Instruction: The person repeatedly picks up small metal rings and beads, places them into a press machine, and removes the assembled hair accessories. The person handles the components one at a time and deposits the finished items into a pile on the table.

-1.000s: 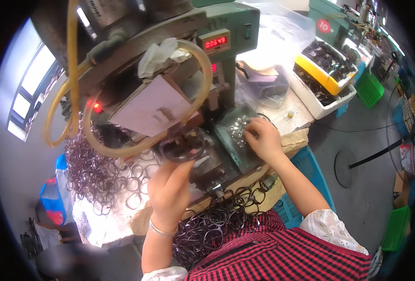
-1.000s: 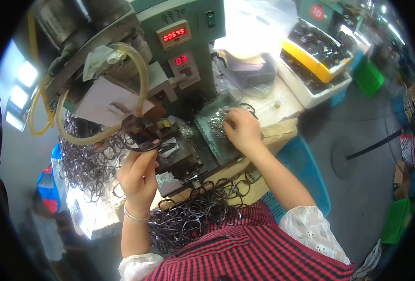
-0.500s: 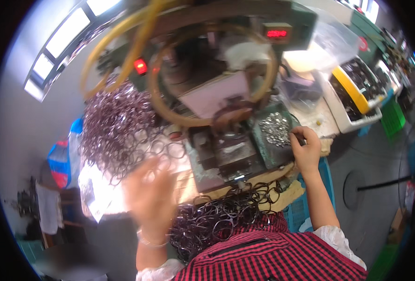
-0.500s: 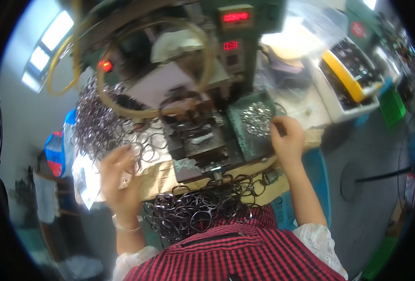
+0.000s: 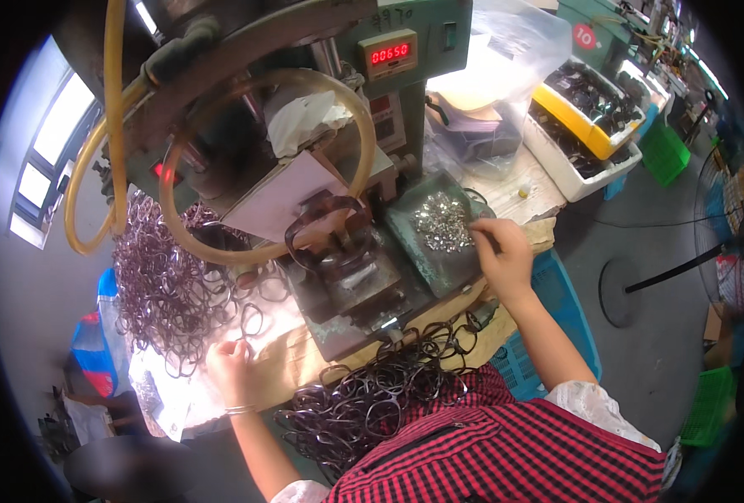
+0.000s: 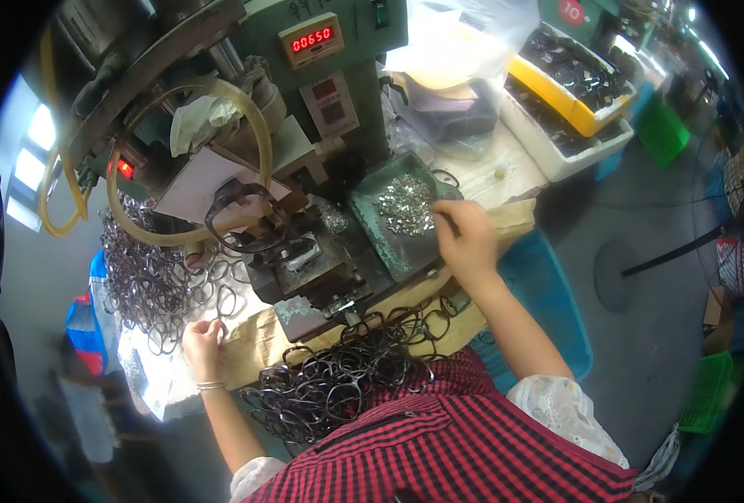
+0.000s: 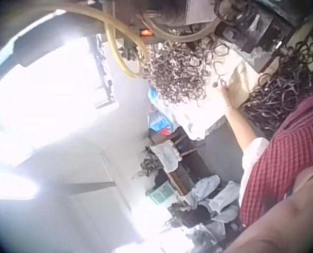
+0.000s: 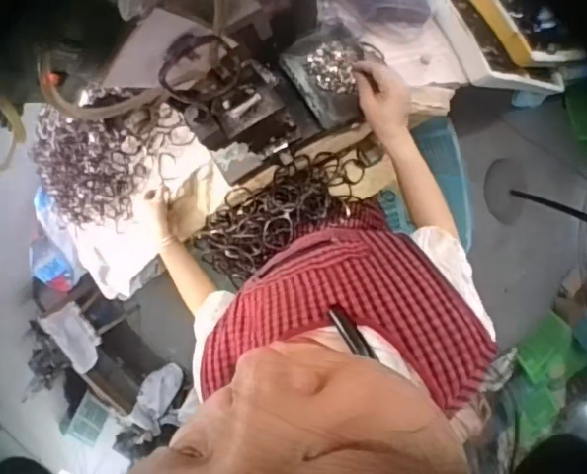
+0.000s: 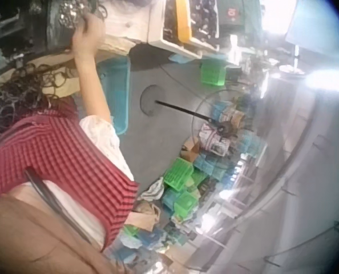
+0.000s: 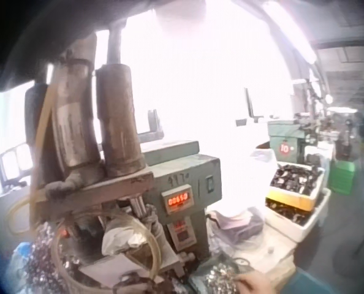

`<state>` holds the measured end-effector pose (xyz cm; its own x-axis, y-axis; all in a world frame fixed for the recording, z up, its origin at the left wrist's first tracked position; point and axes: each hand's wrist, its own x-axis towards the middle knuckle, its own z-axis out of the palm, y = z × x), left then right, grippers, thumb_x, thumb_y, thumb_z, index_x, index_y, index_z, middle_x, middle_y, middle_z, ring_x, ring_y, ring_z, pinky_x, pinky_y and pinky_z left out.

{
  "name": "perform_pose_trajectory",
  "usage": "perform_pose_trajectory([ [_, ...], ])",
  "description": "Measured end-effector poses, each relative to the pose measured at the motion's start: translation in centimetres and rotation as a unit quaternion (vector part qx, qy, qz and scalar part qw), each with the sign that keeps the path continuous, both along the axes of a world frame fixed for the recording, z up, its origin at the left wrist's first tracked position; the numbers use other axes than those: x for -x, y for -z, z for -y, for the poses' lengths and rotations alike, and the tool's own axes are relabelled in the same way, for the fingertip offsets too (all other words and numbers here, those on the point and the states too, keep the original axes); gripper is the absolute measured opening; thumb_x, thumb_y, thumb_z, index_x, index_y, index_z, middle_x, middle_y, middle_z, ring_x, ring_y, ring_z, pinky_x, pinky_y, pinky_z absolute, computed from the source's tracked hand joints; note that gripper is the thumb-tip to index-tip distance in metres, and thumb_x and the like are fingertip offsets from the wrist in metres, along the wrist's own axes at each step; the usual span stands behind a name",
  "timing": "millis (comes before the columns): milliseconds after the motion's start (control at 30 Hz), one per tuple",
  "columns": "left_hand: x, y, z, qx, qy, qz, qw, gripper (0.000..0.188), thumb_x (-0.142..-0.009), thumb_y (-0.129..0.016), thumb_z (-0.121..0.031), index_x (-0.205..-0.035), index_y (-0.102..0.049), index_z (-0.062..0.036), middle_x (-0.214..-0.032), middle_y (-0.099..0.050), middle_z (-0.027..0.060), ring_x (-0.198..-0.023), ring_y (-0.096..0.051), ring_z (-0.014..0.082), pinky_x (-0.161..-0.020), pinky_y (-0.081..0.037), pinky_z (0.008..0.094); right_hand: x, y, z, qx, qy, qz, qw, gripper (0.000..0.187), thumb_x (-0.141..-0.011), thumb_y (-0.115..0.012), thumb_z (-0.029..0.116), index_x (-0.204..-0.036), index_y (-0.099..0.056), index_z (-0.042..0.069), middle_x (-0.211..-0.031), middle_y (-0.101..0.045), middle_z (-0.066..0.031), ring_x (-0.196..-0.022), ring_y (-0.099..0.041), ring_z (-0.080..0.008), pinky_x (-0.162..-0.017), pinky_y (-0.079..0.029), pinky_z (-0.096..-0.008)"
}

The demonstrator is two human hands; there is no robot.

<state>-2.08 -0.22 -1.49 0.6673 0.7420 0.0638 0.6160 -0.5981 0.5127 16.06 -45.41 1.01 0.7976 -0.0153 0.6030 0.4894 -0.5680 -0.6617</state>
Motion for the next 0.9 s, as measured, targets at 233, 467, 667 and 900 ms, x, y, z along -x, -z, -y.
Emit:
perform_pose_trajectory([
  [233, 1.0, -0.2, -0.6, -0.220, 0.084, -0.027, 0.972, 0.018, -0.079, -0.079, -0.021, -0.082, -0.070, -0.0058, -0.078, -0.070, 0.0105, -0.071, -0.067, 0.0257, -0.068, -0.052, 0.0361, 2.9, -0.4, 3.2, -0.046, 0.048, -0.059, 0.996, 0.011, -0.084, -0.071, 0.002, -0.095, -0.073, 0.004, -0.092, -0.071, -0.0117, -0.087, -0.068, -0.0273, -0.078, -0.052, -0.0337],
  [467, -2.1, -5.5, 2.8, 0.233, 0.109, 0.261, 0.931, 0.006, -0.097, -0.065, -0.010, -0.098, -0.067, -0.0047, -0.074, -0.060, -0.0030, -0.063, -0.051, 0.0050, -0.055, -0.040, 0.0218, 1.4, -7.0, -6.6, -0.122, -0.251, -0.028, 0.960, 0.015, -0.082, -0.073, 0.004, -0.096, -0.072, 0.002, -0.095, -0.073, -0.0113, -0.092, -0.069, -0.0277, -0.082, -0.053, -0.0362],
  [667, -1.3, -3.9, 3.0, 0.426, 0.094, 0.226, 0.871, 0.029, -0.103, -0.058, -0.016, -0.125, -0.066, 0.0006, -0.071, -0.046, -0.0106, -0.059, -0.038, -0.0006, -0.050, -0.026, 0.0174, 1.3, -5.7, -11.2, -0.307, -0.295, -0.170, 0.889, 0.025, -0.084, -0.073, 0.002, -0.108, -0.068, 0.000, -0.098, -0.071, -0.0060, -0.092, -0.066, -0.0138, -0.087, -0.051, -0.0277],
  [900, -2.4, -9.7, 8.1, 0.262, 0.057, 0.421, 0.867, 0.030, -0.099, -0.063, -0.009, -0.127, -0.064, 0.0013, -0.087, -0.068, 0.0059, -0.061, -0.051, 0.0053, -0.052, -0.035, 0.0168, 2.2, -6.8, -11.6, -0.364, -0.341, -0.253, 0.829, 0.037, -0.086, -0.069, -0.003, -0.122, -0.061, 0.000, -0.104, -0.069, -0.0032, -0.096, -0.064, -0.0103, -0.087, -0.050, -0.0250],
])
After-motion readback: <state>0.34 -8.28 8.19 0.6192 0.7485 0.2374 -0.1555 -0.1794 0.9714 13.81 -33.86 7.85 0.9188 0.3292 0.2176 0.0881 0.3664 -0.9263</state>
